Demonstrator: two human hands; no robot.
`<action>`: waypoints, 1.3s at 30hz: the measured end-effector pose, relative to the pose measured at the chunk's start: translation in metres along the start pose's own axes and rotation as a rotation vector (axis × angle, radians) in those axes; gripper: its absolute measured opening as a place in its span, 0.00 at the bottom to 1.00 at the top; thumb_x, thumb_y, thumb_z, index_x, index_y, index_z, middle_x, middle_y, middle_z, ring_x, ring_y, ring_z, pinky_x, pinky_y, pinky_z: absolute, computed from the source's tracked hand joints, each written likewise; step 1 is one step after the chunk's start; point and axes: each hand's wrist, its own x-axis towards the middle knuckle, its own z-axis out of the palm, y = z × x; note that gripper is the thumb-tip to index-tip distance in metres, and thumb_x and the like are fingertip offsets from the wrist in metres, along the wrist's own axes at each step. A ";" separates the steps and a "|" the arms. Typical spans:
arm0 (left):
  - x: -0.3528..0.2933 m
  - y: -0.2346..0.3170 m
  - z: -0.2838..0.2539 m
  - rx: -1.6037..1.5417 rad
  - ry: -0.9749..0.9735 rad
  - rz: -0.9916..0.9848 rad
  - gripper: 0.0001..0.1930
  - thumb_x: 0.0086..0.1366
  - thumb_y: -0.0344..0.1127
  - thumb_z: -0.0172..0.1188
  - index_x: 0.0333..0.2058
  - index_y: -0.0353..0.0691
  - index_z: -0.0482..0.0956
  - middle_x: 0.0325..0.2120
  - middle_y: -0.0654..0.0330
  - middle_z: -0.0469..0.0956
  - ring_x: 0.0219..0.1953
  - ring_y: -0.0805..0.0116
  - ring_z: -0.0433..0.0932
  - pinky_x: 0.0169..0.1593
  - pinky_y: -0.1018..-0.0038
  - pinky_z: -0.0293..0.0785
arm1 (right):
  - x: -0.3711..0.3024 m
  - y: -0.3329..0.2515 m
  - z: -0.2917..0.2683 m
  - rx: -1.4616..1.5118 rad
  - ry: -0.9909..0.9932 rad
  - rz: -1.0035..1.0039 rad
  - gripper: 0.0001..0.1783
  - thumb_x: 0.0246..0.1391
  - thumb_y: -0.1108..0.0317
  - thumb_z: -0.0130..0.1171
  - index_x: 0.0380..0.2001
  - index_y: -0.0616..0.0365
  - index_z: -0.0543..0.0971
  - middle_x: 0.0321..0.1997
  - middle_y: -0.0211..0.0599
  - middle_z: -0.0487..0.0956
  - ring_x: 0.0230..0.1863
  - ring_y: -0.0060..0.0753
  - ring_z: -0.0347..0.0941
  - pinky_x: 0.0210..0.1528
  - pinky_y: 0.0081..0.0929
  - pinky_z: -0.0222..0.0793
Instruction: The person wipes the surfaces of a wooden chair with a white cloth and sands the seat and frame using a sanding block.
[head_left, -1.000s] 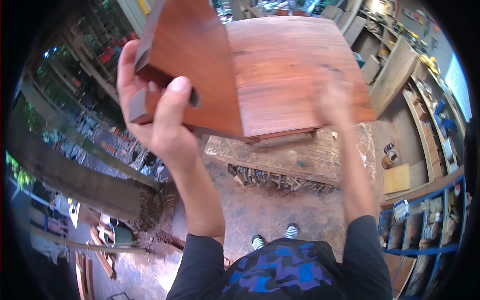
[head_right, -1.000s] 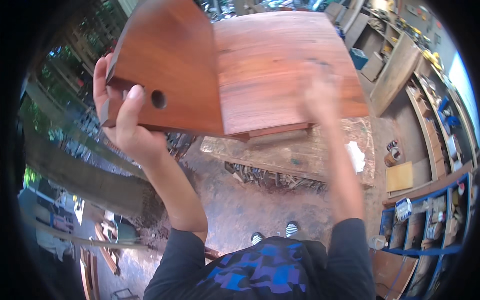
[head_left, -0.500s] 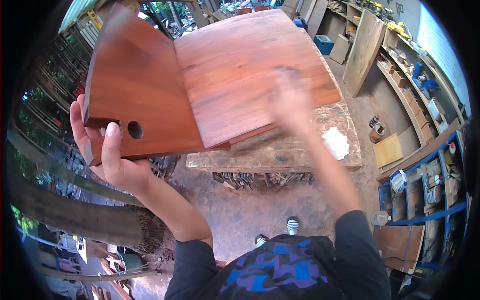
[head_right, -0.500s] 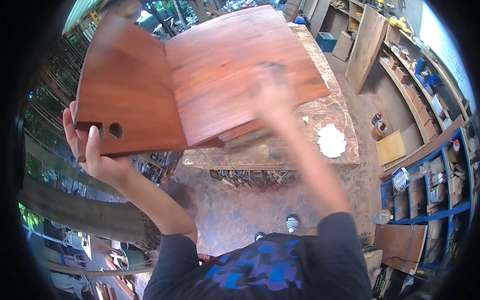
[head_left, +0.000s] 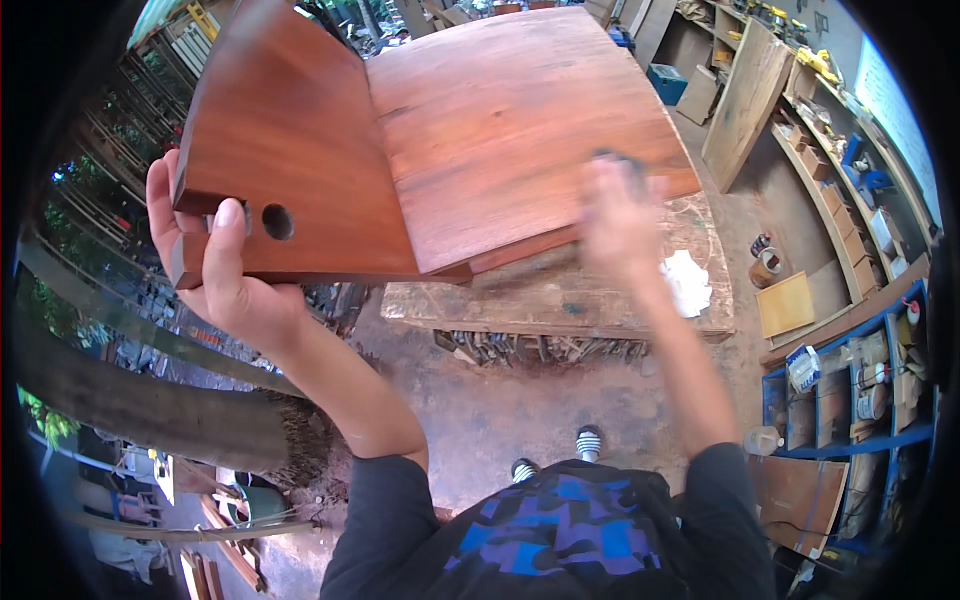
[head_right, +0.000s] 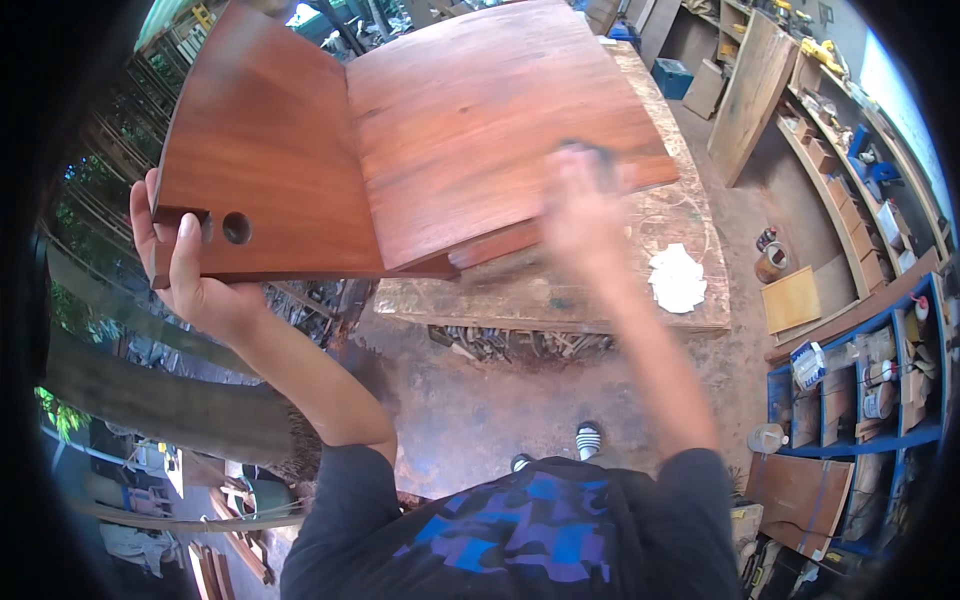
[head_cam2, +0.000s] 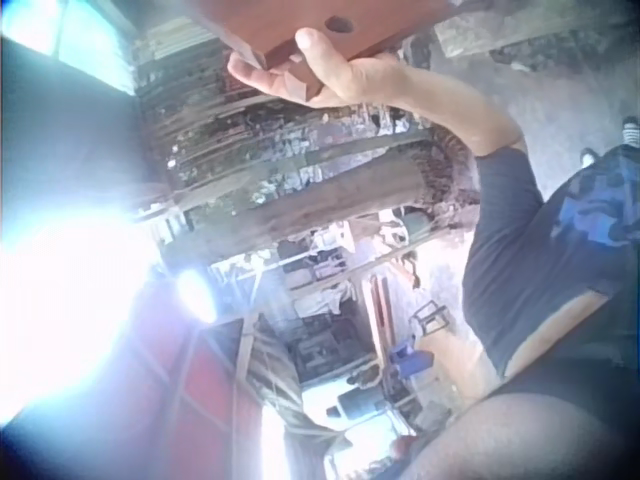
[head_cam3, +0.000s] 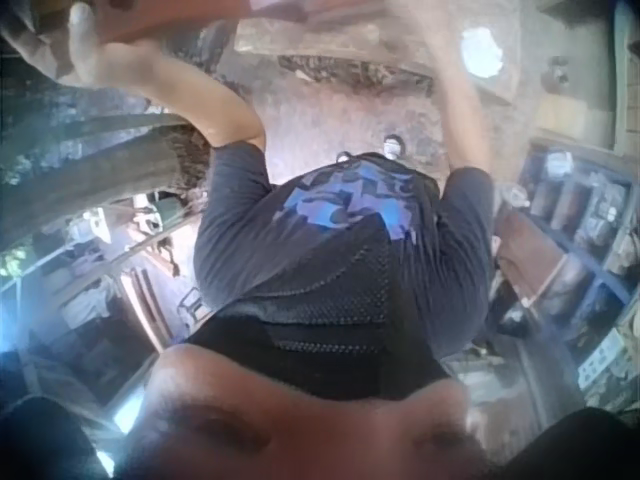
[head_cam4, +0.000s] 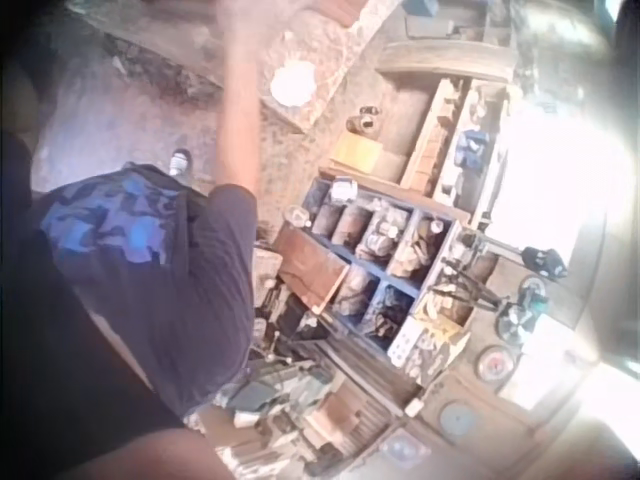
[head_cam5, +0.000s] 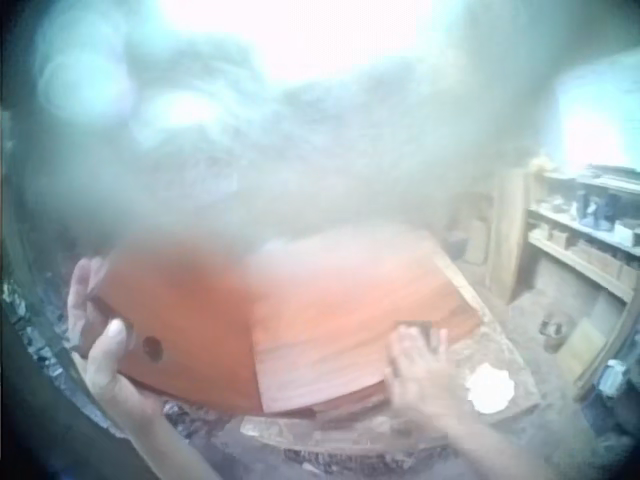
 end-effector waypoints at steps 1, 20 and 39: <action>0.000 0.001 -0.002 -0.002 0.005 -0.011 0.33 0.60 0.23 0.57 0.65 0.23 0.63 0.61 0.45 0.72 0.64 0.56 0.72 0.69 0.61 0.65 | -0.007 -0.040 -0.002 0.155 0.006 -0.105 0.34 0.71 0.51 0.43 0.75 0.52 0.59 0.80 0.41 0.59 0.79 0.40 0.54 0.78 0.70 0.30; 0.002 0.004 -0.017 0.029 -0.010 0.012 0.34 0.59 0.22 0.56 0.66 0.24 0.62 0.60 0.45 0.74 0.63 0.55 0.73 0.68 0.58 0.66 | -0.003 -0.035 -0.005 0.220 0.305 -0.353 0.33 0.58 0.67 0.53 0.69 0.53 0.70 0.67 0.45 0.76 0.71 0.46 0.68 0.77 0.58 0.50; 0.004 -0.006 -0.023 -0.091 0.018 -0.036 0.37 0.58 0.25 0.66 0.66 0.26 0.64 0.49 0.53 0.79 0.46 0.70 0.79 0.53 0.76 0.73 | -0.018 -0.180 -0.027 0.296 0.059 -0.418 0.38 0.53 0.74 0.51 0.70 0.67 0.64 0.75 0.51 0.66 0.77 0.45 0.59 0.79 0.61 0.34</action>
